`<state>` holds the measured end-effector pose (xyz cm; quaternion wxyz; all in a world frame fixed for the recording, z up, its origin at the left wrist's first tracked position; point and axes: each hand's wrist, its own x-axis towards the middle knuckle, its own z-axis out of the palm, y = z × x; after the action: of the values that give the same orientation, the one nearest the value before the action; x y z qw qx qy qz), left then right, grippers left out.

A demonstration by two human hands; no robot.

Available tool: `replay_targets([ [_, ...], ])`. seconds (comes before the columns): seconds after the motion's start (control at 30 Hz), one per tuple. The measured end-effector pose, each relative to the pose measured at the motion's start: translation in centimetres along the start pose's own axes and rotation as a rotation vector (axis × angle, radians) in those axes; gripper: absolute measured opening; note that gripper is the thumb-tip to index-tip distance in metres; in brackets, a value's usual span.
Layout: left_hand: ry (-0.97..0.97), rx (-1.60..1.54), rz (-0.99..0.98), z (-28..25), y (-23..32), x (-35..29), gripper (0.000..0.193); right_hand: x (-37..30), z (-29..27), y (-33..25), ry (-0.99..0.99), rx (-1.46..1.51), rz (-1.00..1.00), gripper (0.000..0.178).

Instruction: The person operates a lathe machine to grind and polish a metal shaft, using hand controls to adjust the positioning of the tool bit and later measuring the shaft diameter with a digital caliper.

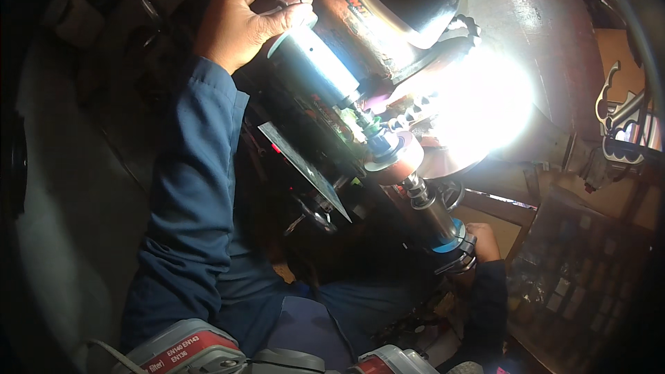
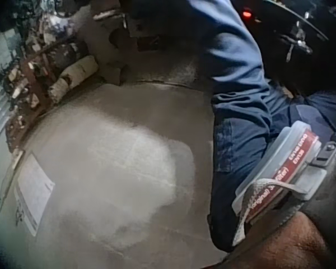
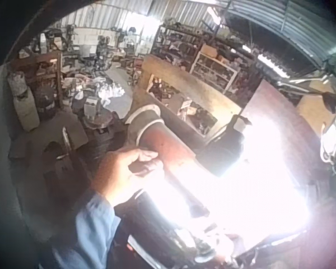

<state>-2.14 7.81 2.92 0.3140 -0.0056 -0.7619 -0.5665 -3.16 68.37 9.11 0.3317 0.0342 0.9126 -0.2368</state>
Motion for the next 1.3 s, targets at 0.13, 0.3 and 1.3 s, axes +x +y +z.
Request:
replay_targets([
  [0.13,-0.015,-0.072,-0.051,0.1,-0.1,0.0,0.03,0.8,-0.1,-1.3,-0.172,-0.406,-0.242,0.021],
  [0.3,0.004,0.028,-0.004,-0.2,0.1,-0.1,0.03,1.0,-0.1,-1.6,-0.188,-0.435,-0.249,0.021],
  [1.3,-0.026,0.021,-0.056,0.0,-0.1,0.1,0.03,-7.3,13.9,-3.3,1.083,0.26,-0.419,0.04],
])
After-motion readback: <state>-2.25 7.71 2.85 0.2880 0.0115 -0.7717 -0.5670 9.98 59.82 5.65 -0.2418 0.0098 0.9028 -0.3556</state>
